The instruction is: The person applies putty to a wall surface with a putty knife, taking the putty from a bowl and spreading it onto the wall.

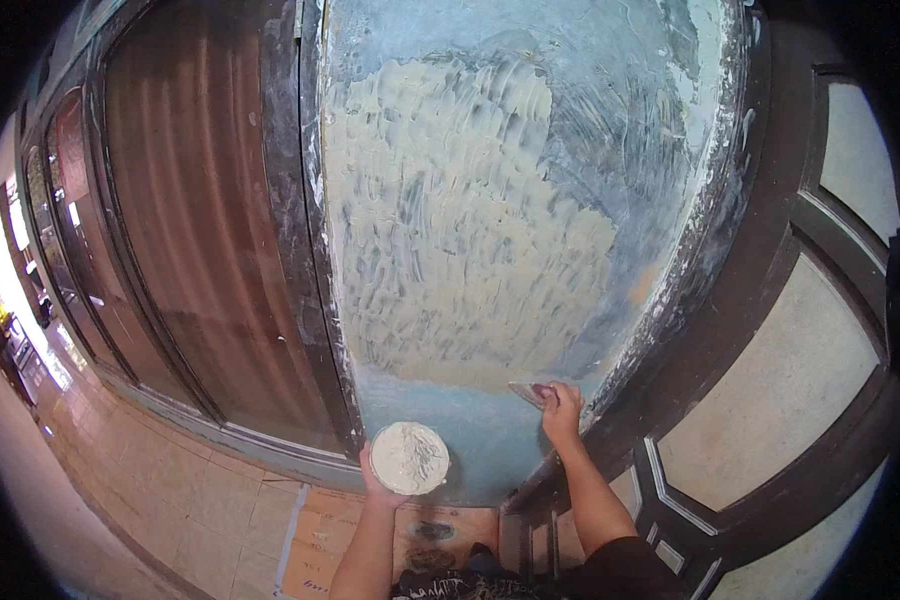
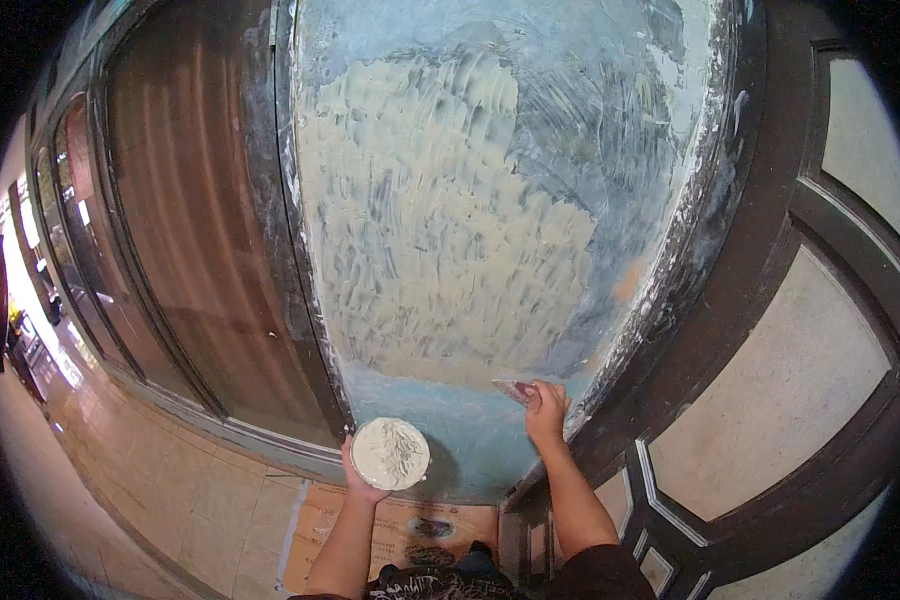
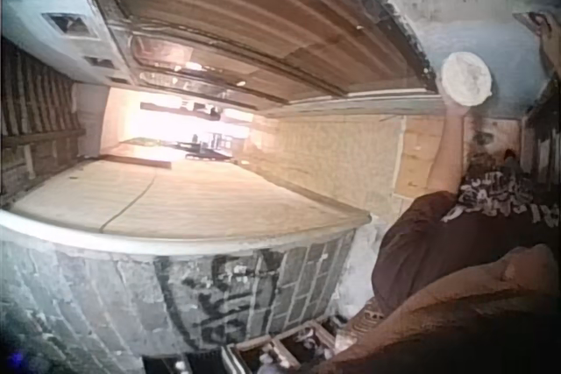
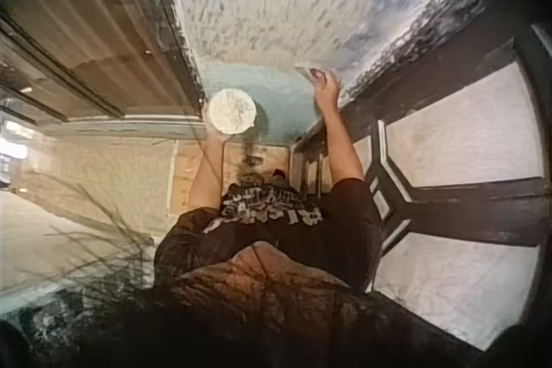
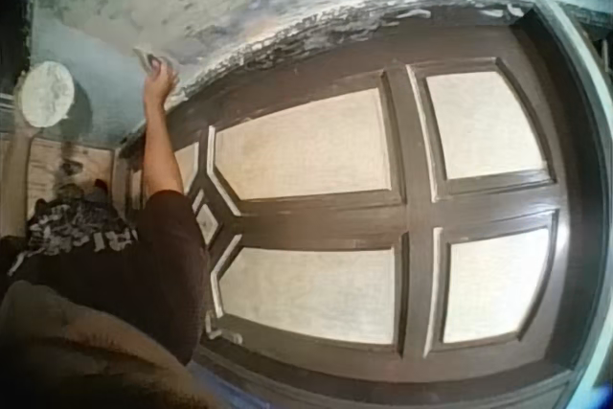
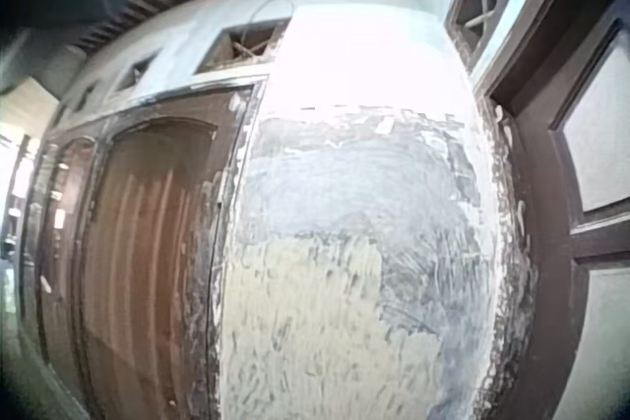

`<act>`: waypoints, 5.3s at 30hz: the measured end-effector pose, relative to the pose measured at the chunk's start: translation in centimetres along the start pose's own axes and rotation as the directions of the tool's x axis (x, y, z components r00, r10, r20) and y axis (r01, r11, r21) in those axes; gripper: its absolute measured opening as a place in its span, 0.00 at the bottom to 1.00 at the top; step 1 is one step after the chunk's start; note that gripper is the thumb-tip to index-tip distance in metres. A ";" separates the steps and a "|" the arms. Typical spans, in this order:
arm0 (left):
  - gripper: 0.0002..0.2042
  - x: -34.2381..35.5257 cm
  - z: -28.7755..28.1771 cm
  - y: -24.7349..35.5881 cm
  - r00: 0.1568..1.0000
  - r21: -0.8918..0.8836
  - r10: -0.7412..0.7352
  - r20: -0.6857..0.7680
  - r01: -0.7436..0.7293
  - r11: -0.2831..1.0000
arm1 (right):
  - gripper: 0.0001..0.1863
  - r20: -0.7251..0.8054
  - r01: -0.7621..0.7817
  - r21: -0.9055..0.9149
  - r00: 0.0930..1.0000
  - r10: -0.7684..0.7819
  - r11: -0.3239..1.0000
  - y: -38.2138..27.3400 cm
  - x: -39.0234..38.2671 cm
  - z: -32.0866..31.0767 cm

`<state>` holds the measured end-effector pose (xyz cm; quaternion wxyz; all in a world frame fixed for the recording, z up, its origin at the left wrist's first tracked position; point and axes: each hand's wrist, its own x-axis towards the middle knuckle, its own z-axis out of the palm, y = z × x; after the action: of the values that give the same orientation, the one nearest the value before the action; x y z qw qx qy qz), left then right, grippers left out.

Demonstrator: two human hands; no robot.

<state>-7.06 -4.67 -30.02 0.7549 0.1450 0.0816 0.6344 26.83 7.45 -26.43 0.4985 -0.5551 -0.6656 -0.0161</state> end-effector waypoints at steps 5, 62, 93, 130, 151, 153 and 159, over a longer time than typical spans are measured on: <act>0.40 0.8 -1.0 -0.5 0.999 -0.041 -0.011 -0.036 0.010 0.999 | 0.11 0.092 0.028 -0.100 0.996 -0.018 0.995 1.1 -1.7 1.7; 0.40 -1.1 2.0 -0.1 0.999 -0.043 -0.012 0.033 0.013 0.999 | 0.20 0.272 0.648 0.231 0.674 -0.687 0.726 -14.8 -5.4 -1.8; 0.38 -1.7 1.4 -1.4 0.995 -0.069 -0.081 0.061 0.085 0.994 | 0.17 0.180 0.617 0.172 0.747 -0.640 0.768 -15.2 -7.1 -1.5; 0.42 1.5 -1.2 -2.5 0.997 -0.078 -0.076 0.016 0.077 0.994 | 0.20 0.118 0.620 0.025 0.777 -0.619 0.784 -11.3 -5.6 -1.8; 0.41 3.0 -1.0 -3.1 0.990 -0.120 -0.136 0.027 0.138 0.983 | 0.19 0.083 0.472 0.081 0.875 -0.478 0.878 -9.6 -4.7 -1.4; 0.41 2.8 -1.2 -2.9 0.993 -0.114 -0.121 0.003 0.121 0.986 | 0.14 0.059 0.334 0.139 0.937 -0.345 0.932 -8.9 -4.0 -2.0; 0.40 2.4 -2.5 -2.0 0.991 -0.095 -0.066 -0.119 0.054 0.994 | 0.07 -0.035 0.128 0.101 0.992 -0.125 0.987 -3.5 -1.8 -2.7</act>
<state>-5.49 -2.35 -32.86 0.7732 0.0688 0.1025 0.6221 25.79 3.25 -24.44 0.5339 -0.4849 -0.6923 -0.0213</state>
